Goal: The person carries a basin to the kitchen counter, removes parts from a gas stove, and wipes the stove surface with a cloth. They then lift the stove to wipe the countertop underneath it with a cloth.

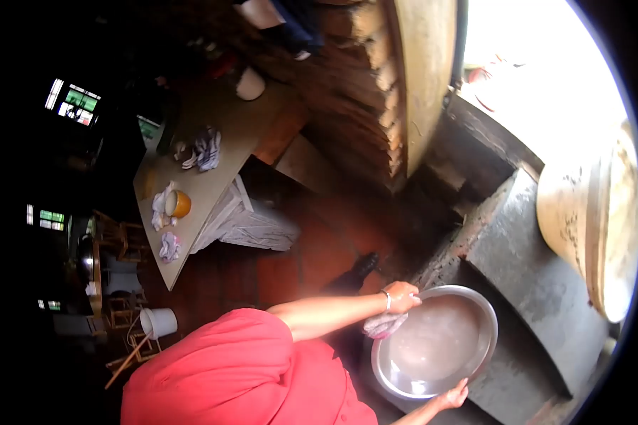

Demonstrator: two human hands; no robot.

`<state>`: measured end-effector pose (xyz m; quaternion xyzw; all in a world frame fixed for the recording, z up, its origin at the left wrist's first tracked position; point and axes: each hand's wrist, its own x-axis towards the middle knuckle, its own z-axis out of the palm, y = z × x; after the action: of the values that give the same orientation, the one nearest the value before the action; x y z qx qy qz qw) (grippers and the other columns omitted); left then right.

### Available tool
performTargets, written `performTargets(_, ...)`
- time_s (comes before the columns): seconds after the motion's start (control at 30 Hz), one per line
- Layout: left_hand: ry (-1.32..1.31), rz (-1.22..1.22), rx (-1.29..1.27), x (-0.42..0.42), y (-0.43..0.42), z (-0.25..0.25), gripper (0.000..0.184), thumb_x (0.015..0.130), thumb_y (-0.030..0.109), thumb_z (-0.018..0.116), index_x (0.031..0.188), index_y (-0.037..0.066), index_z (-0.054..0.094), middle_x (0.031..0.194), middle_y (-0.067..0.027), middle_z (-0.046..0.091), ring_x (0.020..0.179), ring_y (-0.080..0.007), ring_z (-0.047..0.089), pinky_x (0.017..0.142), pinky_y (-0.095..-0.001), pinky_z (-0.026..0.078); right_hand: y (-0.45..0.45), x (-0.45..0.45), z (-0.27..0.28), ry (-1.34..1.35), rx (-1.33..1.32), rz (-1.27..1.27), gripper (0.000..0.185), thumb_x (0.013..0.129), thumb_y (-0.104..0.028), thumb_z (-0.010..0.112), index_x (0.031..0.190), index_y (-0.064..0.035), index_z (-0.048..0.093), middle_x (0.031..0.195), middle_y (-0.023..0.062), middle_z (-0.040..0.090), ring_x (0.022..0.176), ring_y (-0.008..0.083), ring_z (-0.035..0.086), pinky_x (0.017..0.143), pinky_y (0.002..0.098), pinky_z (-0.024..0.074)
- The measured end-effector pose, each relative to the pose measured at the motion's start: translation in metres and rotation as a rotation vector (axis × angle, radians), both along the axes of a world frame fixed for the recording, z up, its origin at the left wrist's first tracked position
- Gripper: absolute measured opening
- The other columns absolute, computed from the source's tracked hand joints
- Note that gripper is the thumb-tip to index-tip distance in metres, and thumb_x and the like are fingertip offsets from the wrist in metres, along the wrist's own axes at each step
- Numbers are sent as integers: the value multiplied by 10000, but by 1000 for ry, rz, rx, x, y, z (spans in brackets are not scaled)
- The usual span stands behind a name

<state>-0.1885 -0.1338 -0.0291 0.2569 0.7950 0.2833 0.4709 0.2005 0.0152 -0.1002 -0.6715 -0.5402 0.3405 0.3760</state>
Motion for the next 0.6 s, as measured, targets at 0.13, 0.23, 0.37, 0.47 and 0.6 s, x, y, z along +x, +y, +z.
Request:
performTargets(0.13, -5, 152, 62, 3, -37, 4, 323, 842, 365, 629, 920, 55, 672, 920, -206, 664, 910, -366, 641, 792, -445, 487, 21, -77, 0, -93, 277, 215, 287, 837, -256, 754, 755, 2, 660, 675, 81, 631, 608, 218, 540, 576, 352, 464)
performTargets(0.23, 0, 278, 138, 3, -65, 5, 299, 854, 338, 639, 893, 42, 655, 852, -224, 650, 833, -371, 643, 727, -440, 486, 30, -121, 11, -143, 484, 330, 354, 813, -271, 780, 597, -34, 628, 553, 107, 595, 495, 267, 525, 469, 393, 450)
performTargets(0.37, 22, 322, 117, -6, -113, 34, 312, 872, 368, 623, 867, 56, 620, 837, -197, 633, 820, -340, 628, 708, -427, 465, 36, -120, 56, -220, 557, 440, 338, 801, -277, 790, 615, -37, 642, 599, 118, 615, 513, 255, 541, 479, 391, 467)
performTargets(0.47, 60, 437, 160, -6, -168, 47, 341, 851, 383, 631, 819, 45, 603, 799, -192, 620, 759, -353, 614, 656, -444, 446, 30, -143, 72, -292, 765, 549, 319, 808, -267, 784, 640, -29, 655, 616, 123, 621, 521, 259, 551, 483, 389, 476)
performTargets(0.6, 89, 622, 304, 9, -230, -40, 352, 857, 411, 629, 799, 66, 590, 774, -186, 605, 708, -342, 595, 629, -446, 420, -34, -184, 116, -30, 304, 614, 259, 858, -241, 718, 787, 6, 686, 694, 85, 644, 608, 220, 564, 584, 361, 487)
